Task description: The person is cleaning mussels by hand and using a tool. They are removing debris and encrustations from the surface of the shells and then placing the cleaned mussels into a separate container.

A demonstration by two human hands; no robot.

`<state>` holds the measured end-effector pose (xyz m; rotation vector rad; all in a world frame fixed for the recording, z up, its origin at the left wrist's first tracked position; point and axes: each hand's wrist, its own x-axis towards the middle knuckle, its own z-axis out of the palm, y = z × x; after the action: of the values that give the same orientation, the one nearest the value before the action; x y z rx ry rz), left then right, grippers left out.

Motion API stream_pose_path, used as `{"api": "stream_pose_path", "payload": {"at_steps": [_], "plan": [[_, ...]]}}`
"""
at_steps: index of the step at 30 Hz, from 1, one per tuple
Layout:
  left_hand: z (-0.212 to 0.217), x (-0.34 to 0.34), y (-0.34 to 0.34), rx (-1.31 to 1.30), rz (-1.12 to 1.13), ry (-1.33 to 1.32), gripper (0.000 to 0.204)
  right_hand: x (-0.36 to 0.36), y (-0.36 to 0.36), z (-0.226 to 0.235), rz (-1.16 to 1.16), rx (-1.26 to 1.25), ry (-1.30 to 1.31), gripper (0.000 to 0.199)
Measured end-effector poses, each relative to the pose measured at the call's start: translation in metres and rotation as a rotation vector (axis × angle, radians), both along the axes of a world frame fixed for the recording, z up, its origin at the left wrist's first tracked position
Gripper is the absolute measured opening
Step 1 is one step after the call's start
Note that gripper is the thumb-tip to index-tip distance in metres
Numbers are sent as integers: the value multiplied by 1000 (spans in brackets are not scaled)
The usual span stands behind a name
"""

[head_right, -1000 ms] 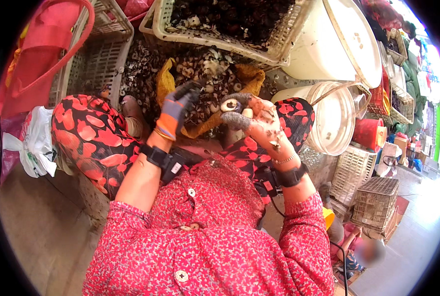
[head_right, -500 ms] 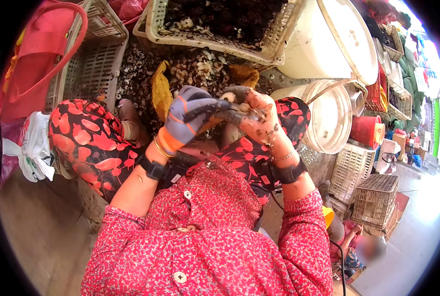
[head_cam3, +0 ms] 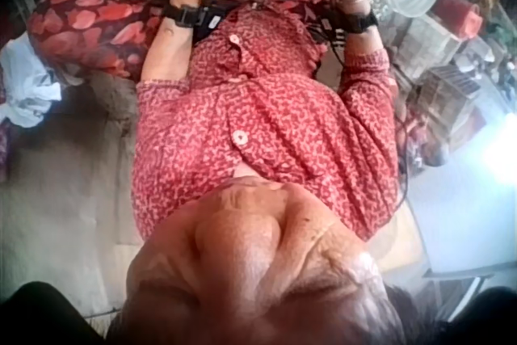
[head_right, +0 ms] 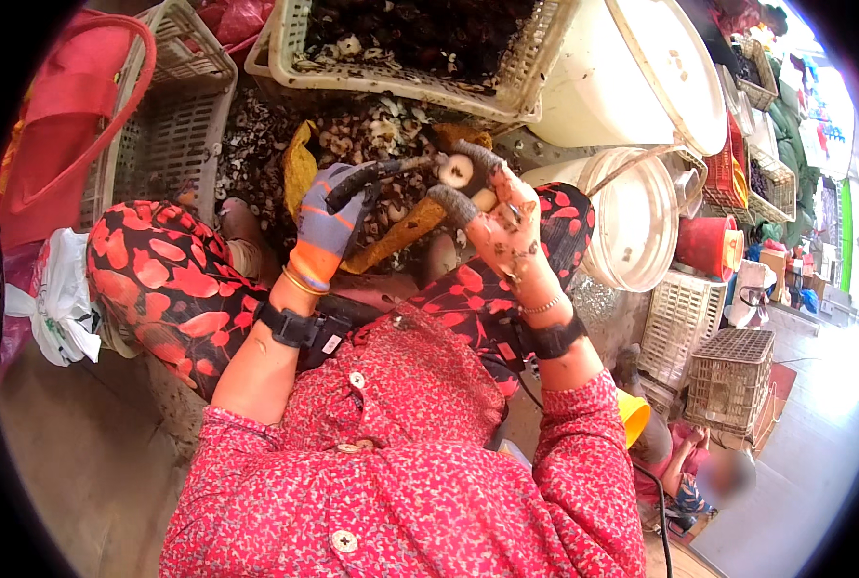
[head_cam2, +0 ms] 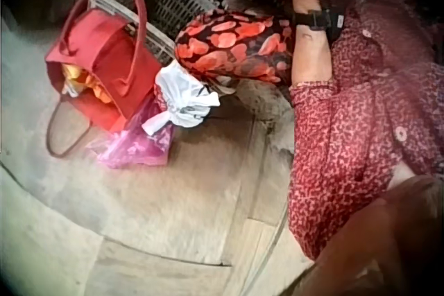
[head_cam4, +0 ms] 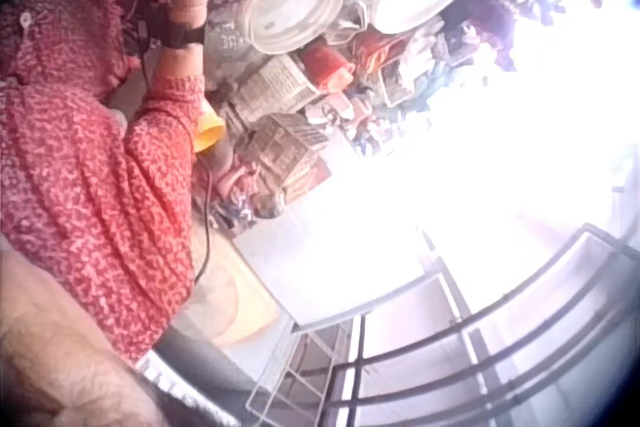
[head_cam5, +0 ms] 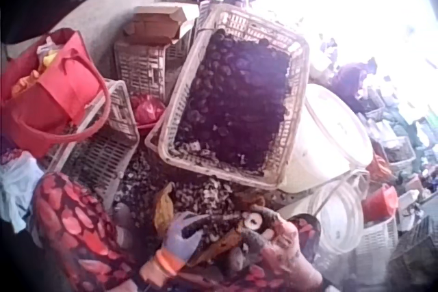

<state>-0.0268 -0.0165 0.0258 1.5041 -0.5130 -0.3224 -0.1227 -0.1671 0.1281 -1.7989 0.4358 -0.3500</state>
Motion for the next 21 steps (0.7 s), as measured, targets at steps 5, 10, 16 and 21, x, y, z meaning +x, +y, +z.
{"api": "stream_pose_path", "payload": {"at_steps": [5,10,16,21], "plan": [[21,-1,3,227,16,-295,26,-2,-19,-31,-56,-129,-74,39],[24,-3,6,352,30,-303,27,2,-7,-6,-3,-955,133,34],[9,-2,11,26,-83,210,22,1,10,-7,-23,146,259,36],[11,0,12,-163,-121,635,25,-5,19,-17,-82,178,204,39]]}}
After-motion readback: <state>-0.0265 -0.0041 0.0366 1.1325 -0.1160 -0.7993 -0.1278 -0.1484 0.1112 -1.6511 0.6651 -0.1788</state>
